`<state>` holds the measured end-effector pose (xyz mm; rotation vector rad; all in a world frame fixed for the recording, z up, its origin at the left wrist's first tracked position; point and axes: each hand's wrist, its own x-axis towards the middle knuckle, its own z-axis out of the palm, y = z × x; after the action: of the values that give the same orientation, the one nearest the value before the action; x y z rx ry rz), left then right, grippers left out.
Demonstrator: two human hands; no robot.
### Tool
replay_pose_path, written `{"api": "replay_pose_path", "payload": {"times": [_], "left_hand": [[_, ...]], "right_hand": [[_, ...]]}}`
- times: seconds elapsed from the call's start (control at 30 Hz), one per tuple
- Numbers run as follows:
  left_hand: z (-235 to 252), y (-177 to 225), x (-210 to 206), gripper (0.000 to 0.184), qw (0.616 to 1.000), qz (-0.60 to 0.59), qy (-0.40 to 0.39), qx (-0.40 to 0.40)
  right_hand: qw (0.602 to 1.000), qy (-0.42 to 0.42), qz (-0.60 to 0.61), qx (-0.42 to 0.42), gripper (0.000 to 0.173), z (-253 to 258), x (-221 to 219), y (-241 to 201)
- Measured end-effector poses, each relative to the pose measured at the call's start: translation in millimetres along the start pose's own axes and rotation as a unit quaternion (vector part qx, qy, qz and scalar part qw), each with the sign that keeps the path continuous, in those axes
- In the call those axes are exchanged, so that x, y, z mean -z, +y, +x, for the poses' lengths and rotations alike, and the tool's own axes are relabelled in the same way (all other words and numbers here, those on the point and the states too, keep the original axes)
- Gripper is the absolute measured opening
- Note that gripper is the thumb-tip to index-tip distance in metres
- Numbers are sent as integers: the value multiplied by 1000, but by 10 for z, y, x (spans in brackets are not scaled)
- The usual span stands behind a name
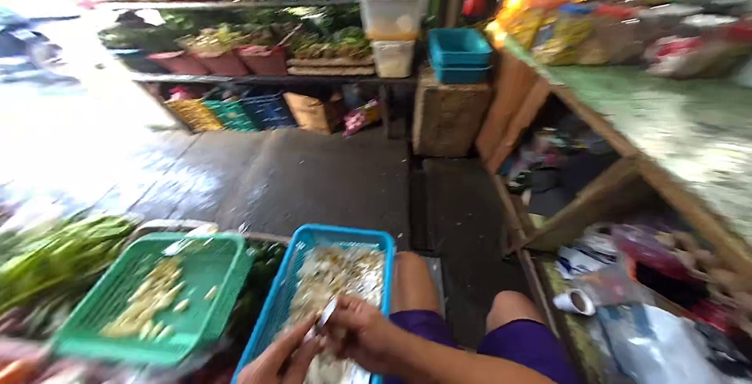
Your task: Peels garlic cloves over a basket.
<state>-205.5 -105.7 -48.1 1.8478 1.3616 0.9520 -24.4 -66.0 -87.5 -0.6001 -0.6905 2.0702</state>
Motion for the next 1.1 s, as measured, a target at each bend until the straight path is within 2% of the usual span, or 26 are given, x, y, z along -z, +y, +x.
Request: {"api": "replay_pose_path", "payload": {"times": [0.1,0.17,0.37,0.53,0.7,0.97,1.1], "left_hand": [[-28,-27,-42,28,999,-20,43,-16],[-21,-35,-13,27,998,-31,42,-27],[-4,36,64,28,998,-54,23,5],[13,4,57,27,994,-104,34,0],[-17,-34,66,27,995,-92,41,16],[-3,-9,76,23,989,-137,34,38],[-14,5,83,22,985,-162,43,37]], "right_hand": [[1000,25,-9,-10,15,-43,-56,20],[1000,28,-4,2,15,-6,-24,70],[998,38,1,53,19,82,-20,184],[995,32,3,95,12,117,-91,188],[994,40,9,96,13,147,-111,246],[991,33,-16,131,3,127,-102,291],[989,22,-18,144,6,115,-116,281]]}}
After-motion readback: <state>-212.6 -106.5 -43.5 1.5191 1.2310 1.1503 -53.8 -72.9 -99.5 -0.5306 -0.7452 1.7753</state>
